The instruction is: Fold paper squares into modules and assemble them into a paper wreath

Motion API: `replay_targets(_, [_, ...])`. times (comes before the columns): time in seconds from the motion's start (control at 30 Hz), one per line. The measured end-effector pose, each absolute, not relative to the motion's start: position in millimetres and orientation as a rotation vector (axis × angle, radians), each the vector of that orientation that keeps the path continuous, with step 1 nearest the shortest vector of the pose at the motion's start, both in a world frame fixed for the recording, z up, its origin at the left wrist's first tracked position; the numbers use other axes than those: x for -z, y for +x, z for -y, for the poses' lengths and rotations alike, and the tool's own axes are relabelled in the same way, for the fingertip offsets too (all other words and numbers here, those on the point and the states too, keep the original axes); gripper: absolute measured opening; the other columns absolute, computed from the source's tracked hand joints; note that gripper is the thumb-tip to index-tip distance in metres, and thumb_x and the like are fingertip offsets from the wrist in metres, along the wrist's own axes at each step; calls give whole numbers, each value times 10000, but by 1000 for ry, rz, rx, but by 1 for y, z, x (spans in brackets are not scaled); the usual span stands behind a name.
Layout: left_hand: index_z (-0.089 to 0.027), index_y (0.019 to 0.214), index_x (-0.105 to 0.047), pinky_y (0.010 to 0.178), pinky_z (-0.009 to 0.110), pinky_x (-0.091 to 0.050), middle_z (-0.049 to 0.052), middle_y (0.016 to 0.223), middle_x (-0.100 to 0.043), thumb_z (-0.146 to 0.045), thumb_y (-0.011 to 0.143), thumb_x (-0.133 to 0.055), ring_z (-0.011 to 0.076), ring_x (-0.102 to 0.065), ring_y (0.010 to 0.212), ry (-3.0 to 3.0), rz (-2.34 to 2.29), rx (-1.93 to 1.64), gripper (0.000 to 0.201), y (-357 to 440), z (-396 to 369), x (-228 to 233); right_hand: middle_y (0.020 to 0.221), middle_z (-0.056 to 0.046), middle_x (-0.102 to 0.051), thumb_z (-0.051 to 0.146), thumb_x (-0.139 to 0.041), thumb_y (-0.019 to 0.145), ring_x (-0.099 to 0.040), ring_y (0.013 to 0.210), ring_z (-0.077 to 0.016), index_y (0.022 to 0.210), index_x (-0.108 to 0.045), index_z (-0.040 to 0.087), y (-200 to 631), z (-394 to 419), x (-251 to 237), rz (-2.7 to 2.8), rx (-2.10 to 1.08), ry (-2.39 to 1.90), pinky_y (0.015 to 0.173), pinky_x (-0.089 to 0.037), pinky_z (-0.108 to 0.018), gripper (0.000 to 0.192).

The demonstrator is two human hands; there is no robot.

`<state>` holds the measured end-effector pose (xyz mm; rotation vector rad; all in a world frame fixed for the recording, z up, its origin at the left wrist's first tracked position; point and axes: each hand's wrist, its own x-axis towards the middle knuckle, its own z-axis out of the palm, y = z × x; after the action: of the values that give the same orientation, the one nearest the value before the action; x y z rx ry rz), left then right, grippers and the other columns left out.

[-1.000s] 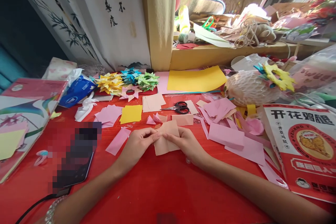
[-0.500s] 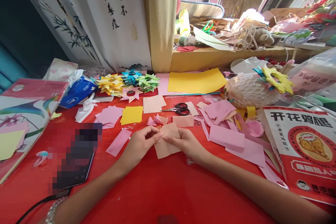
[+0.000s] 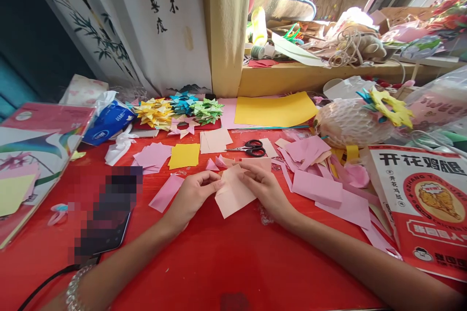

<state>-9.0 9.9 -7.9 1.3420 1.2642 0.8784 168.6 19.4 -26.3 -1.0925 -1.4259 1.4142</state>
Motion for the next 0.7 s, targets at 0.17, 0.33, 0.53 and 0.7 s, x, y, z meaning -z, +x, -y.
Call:
replay_targets(0.17, [-170, 846, -661, 709, 245, -405, 15, 819, -642, -401, 788, -591, 161, -550, 800, 1203, -1180, -868, 248, -10, -10, 8, 925, -21, -677, 334, -480, 876, -558, 758, -146, 1127, -648, 225, 169, -18, 26, 1574, -1294, -1104, 623, -408, -231, 321])
replay_targets(0.33, [-168, 937, -691, 754, 269, -425, 49, 880, -682, -398, 787, -607, 182, -575, 837, 1106, -1116, -906, 287, -11, -11, 11, 915, -31, -678, 242, -481, 876, -580, 761, -140, 1139, -644, 214, 169, -17, 25, 1764, -1130, -1027, 651, -425, -233, 310])
replay_targets(0.53, [-160, 925, -698, 699, 259, -429, 52, 826, -685, -367, 793, -608, 161, -578, 766, 1064, -1106, -895, 263, -13, -11, 9, 963, -36, -684, 146, -478, 858, -614, 813, -140, 1100, -663, 229, 169, -17, 24, 1843, -1046, -1001, 671, -447, -227, 316])
replay_targets(0.7, [-152, 869, -697, 671, 249, -440, 40, 782, -673, -331, 800, -595, 142, -577, 718, 1055, -1102, -881, 217, -13, -9, 7, 964, -35, -692, 152, -487, 856, -628, 838, -154, 1066, -680, 241, 169, -18, 26, 1835, -1023, -1039, 689, -459, -241, 299])
